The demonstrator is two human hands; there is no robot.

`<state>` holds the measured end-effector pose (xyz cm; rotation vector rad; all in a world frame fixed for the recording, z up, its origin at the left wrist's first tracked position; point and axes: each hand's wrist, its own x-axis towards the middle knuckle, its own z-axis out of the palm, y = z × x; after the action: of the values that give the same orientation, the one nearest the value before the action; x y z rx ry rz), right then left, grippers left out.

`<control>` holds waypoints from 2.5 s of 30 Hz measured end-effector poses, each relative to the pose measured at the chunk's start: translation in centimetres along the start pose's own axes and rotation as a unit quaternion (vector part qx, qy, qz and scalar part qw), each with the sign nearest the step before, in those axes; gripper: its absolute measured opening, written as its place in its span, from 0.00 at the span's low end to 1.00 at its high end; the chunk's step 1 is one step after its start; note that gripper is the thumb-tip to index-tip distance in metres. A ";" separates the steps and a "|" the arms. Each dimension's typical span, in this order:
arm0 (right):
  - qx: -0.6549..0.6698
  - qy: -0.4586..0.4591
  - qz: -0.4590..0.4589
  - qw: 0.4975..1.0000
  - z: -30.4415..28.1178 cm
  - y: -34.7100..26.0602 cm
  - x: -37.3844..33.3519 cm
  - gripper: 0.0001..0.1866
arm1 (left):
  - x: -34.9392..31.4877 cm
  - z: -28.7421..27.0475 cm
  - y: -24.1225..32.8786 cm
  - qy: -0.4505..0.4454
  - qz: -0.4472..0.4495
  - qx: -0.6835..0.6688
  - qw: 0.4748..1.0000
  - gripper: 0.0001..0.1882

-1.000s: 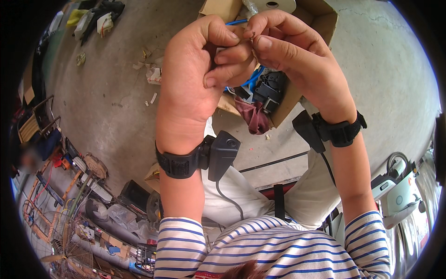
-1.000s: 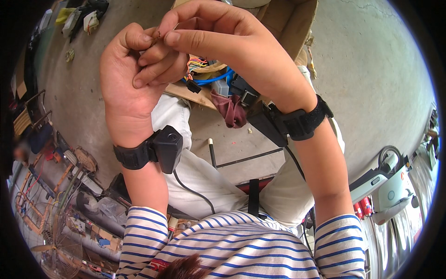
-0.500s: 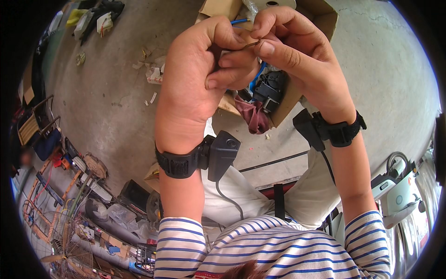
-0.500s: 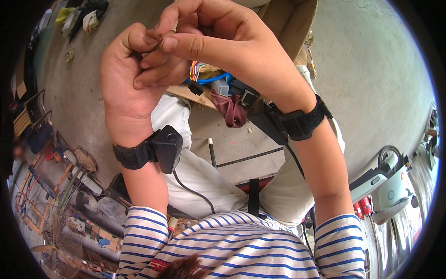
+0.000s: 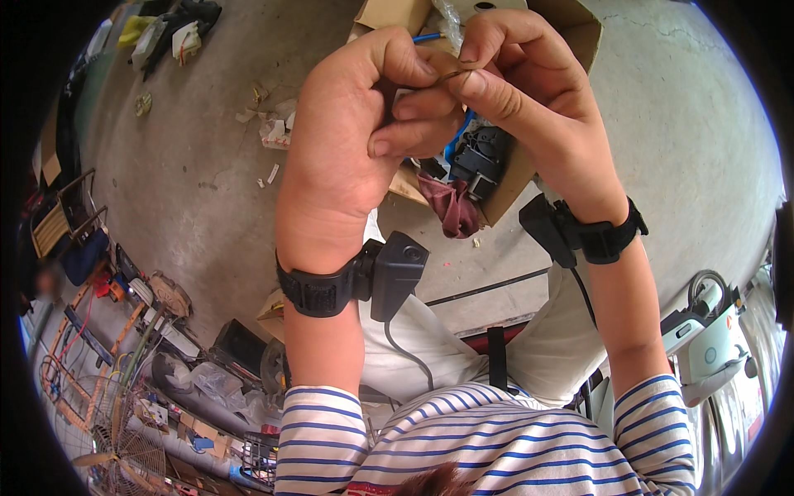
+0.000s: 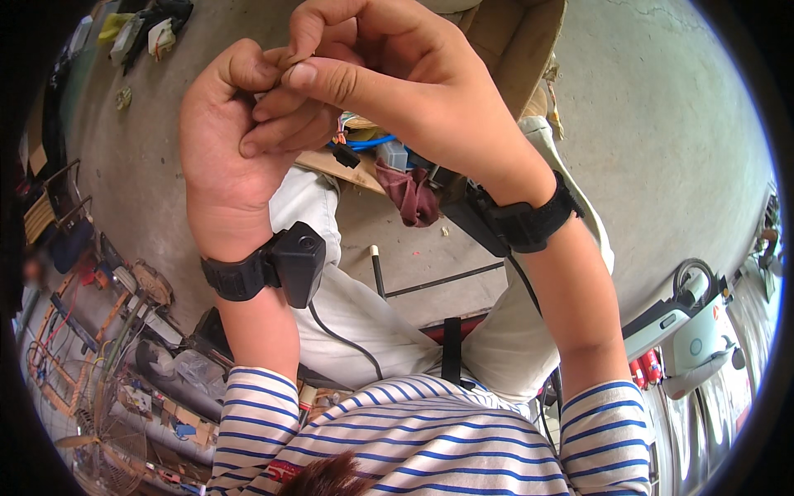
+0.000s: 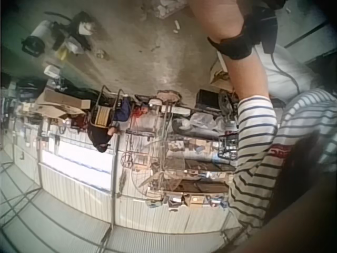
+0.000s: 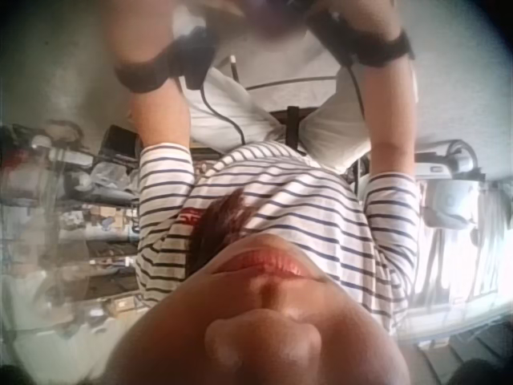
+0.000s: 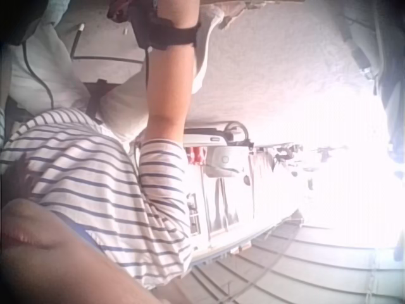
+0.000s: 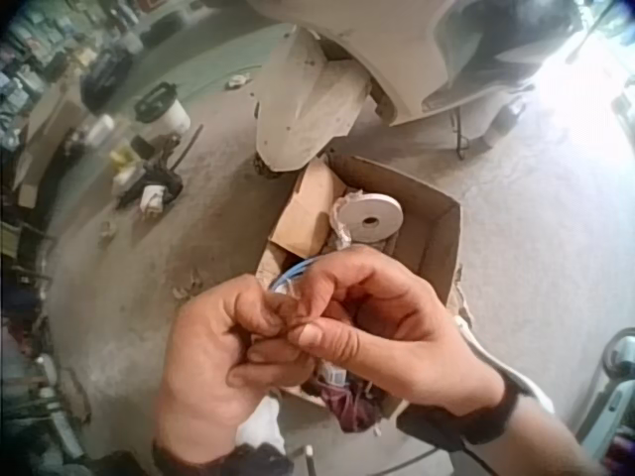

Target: The person manipulates a group of multicolored wires with their hands, inserting them into a black multi-pin connector while working over a cardboard box containing electronic components.

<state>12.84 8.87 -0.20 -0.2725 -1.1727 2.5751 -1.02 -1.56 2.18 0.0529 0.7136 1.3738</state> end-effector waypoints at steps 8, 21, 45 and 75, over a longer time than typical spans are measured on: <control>-0.291 0.020 -0.187 0.938 -0.7 1.1 0.1 0.12 | -0.3 -0.3 0.0 0.037 0.028 0.065 0.997 0.11; -0.277 0.027 -0.175 0.944 -0.6 0.8 0.2 0.12 | -0.2 1.4 0.1 0.128 0.028 0.104 0.986 0.13; -0.272 0.109 -0.089 0.952 0.0 0.2 -0.4 0.10 | 0.1 -0.1 -0.3 0.074 0.060 0.061 0.994 0.16; -0.275 0.121 0.009 0.954 0.0 0.2 -0.4 0.12 | 0.2 0.7 -0.9 0.186 0.127 0.244 0.943 0.10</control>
<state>13.18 8.64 -0.34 -0.6966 -1.7643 2.0944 0.15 -1.29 2.27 0.2933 1.3982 1.4369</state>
